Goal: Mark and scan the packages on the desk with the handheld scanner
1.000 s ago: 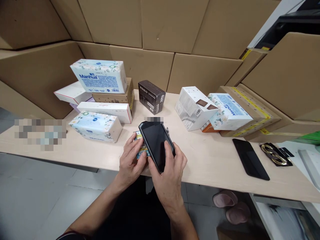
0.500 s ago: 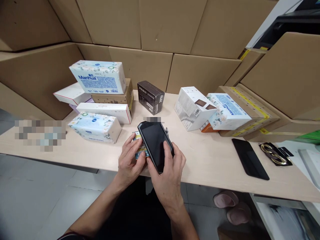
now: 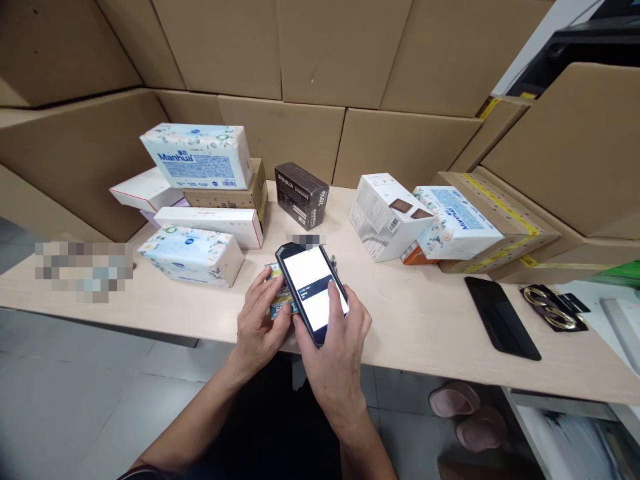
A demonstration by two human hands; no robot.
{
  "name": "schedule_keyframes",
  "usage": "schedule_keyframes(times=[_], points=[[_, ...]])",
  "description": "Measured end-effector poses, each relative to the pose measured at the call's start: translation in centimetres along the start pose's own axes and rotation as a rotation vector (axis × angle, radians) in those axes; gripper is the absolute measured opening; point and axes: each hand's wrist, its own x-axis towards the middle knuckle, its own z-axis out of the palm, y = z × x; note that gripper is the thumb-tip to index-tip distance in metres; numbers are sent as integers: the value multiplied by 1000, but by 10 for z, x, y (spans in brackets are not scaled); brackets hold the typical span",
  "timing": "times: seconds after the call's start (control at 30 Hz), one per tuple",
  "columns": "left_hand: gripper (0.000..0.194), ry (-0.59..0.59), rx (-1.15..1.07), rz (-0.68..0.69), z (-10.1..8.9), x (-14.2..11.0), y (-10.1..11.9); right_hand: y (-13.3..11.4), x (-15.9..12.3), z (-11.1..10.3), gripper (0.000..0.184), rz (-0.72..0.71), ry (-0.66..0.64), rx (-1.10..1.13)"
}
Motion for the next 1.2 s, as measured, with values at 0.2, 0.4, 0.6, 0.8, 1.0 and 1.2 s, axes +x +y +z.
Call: schedule_keyframes(times=[0.2, 0.4, 0.6, 0.8, 1.0, 1.2], points=[[58, 14, 9, -7, 0, -1, 1, 0, 0, 0, 70, 1, -6, -13], [58, 5, 21, -7, 1, -1, -1, 0, -1, 1, 69, -13, 1, -27], [57, 1, 28, -11, 1, -2, -1, -1, 0, 0, 69, -13, 9, -22], [57, 11, 29, -10, 1, -1, 0, 2, -2, 3, 72, -18, 33, -4], [54, 4, 30, -20, 0, -1, 0, 8, -3, 3, 71, -25, 62, 30], [51, -22, 25, -75, -2, 0, 4, 42, -4, -12, 71, 68, 140, -58]])
